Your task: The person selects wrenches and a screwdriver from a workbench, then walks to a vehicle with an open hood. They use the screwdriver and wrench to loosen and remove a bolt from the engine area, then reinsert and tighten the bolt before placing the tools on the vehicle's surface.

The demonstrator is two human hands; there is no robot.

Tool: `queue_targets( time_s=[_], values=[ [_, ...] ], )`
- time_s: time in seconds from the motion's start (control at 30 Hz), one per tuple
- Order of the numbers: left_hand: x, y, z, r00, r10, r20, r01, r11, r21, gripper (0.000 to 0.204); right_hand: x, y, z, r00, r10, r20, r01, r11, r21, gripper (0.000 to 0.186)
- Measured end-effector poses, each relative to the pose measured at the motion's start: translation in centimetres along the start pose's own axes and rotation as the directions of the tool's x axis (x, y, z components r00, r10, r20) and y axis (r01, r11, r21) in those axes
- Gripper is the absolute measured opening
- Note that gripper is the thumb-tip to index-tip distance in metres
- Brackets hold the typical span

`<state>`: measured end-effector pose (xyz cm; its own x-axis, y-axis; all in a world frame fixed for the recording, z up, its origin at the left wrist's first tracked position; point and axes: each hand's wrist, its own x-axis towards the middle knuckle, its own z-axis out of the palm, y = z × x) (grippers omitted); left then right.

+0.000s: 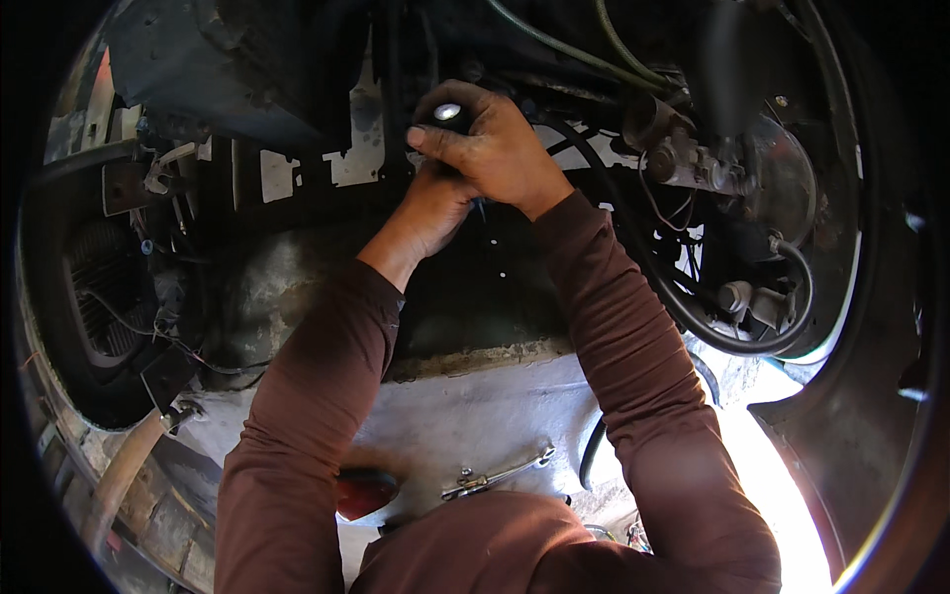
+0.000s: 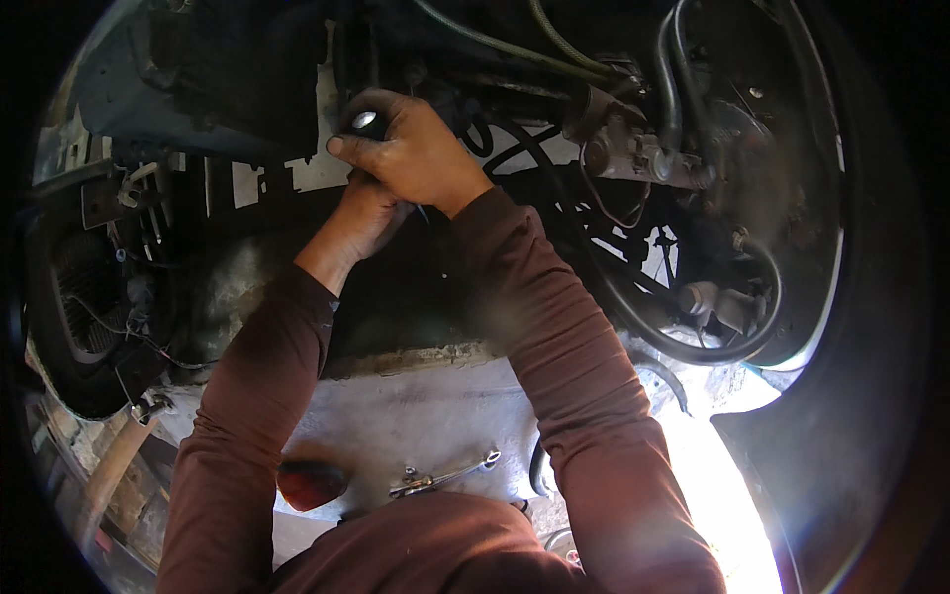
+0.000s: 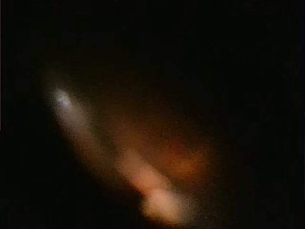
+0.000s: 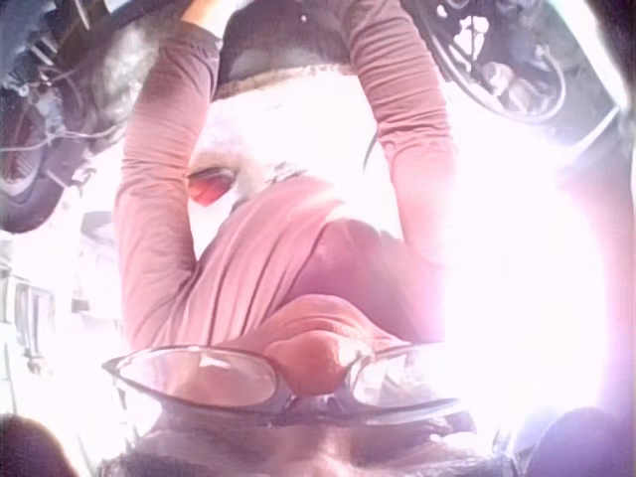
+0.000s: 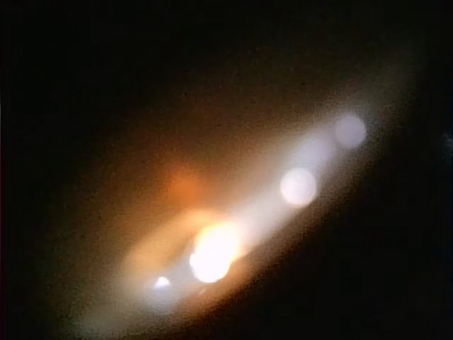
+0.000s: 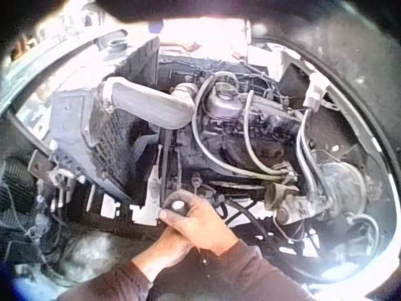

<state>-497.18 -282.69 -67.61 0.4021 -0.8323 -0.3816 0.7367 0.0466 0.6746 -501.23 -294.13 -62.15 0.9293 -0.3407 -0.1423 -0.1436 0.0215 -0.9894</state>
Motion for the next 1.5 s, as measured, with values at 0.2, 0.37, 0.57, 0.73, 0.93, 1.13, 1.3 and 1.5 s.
queue_targets(
  time_s=[0.2, 0.37, 0.57, 0.73, 0.93, 1.13, 1.3, 1.5],
  values=[
    [0.7, -2.6, -0.8, 0.987, -0.121, 0.103, 0.111, 0.989, 0.1, 0.026, -1.0, 1.2, -1.4, 0.956, 0.149, -0.253, -0.149, 0.989, 0.018, 0.038],
    [2.4, -3.7, -0.1, 0.971, -0.155, 0.182, 0.152, 0.988, 0.029, 0.021, -1.0, 1.3, -2.4, 0.91, 0.227, -0.347, -0.107, 0.937, 0.333, 0.031],
    [2.7, -4.0, -0.1, 0.966, -0.182, 0.183, 0.182, 0.983, 0.014, 0.011, -0.8, 2.3, -2.7, 0.899, 0.238, -0.369, -0.091, 0.923, 0.374, 0.023],
    [1.6, -3.2, -0.8, 0.966, -0.177, 0.19, 0.191, 0.98, -0.061, 0.019, -0.3, 2.8, -1.2, 0.942, -0.037, -0.333, -0.027, 0.982, -0.185, 0.017],
    [0.9, -1.2, -2.3, 0.942, -0.203, 0.268, 0.172, 0.976, 0.136, 0.038, 0.0, 3.4, -0.5, 0.894, -0.445, -0.058, 0.282, 0.657, -0.699, 0.019],
    [1.2, -4.5, -0.5, 0.979, -0.057, 0.198, -0.042, 0.885, 0.463, 0.043, 0.0, 2.6, 0.0, 0.96, -0.038, -0.278, -0.051, 0.95, -0.307, 0.021],
    [1.3, -5.4, -1.2, 0.984, -0.056, 0.17, -0.017, 0.914, 0.405, 0.036, 0.3, 3.1, -0.1, 0.967, -0.114, -0.228, 0.032, 0.941, -0.336, 0.021],
    [1.3, -6.8, 0.8, 0.997, 0.068, 0.024, -0.071, 0.988, 0.137, 0.027, -0.2, 1.3, 0.1, 0.932, 0.079, -0.353, -0.086, 0.996, -0.005, 0.032]
  ],
)
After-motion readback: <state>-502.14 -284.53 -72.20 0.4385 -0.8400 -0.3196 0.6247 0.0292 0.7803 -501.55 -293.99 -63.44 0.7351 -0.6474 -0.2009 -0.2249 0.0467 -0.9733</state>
